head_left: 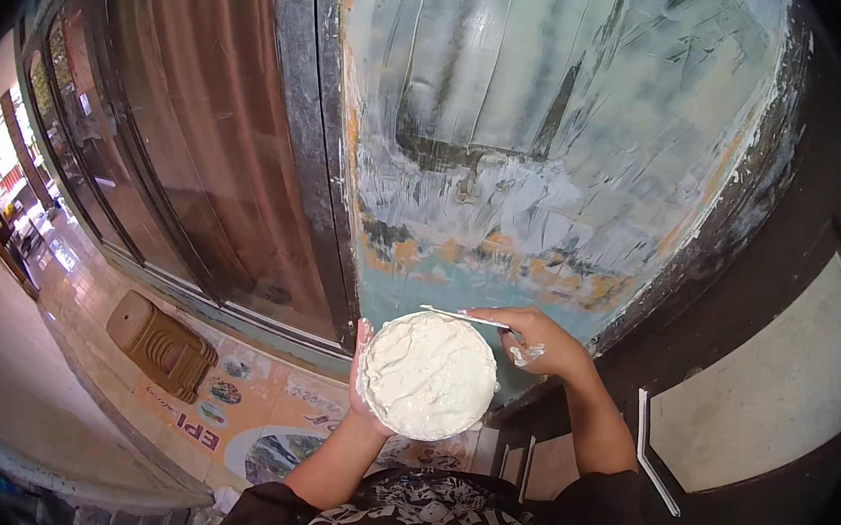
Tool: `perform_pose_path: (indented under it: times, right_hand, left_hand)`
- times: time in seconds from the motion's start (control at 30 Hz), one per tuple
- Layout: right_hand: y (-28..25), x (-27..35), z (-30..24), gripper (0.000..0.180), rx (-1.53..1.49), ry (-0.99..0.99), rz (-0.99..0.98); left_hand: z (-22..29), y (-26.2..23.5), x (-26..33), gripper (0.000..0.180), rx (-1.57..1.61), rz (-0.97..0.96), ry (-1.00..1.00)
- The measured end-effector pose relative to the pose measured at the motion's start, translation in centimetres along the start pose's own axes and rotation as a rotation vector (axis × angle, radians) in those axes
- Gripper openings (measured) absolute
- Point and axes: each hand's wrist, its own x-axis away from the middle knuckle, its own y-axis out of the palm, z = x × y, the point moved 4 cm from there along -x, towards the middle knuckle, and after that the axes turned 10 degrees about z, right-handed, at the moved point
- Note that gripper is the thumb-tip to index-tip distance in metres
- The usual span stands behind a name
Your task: Apply wall putty to a damaged or uneven wall surface using a putty knife/spatula.
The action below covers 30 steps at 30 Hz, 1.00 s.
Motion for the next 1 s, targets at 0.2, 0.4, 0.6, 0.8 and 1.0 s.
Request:
perform_pose_path:
  times: [0.2, 0.4, 0.6, 0.8, 1.0]
  right_hand:
    - [-0.5, 0.8, 2.2, 0.051, -0.105, 0.131, 0.12]
    - [0.2, 0.2, -0.5, 0.04, -0.312, 0.179, 0.086]
    - [0.3, 0.4, -0.6, 0.041, -0.404, 0.161, 0.094]
    - [0.3, 0.3, -2.1, 0.041, -0.328, 0.065, 0.051]
    - [0.8, 0.1, -2.0, 0.058, -0.273, -0.034, 0.043]
  left_hand:
    - [-0.2, 0.3, -0.3, 0.094, -0.056, 0.02, -0.006]
    - [-1.5, 0.4, -0.4, 0.089, -0.016, 0.002, -0.089]
    - [-1.7, -0.1, -0.2, 0.091, 0.235, -0.176, -0.202]
    - [-1.9, -0.3, 0.1, 0.091, 0.148, -0.058, -0.153]
    - [-2.0, -0.3, 0.3, 0.091, 0.354, -0.233, -0.188]
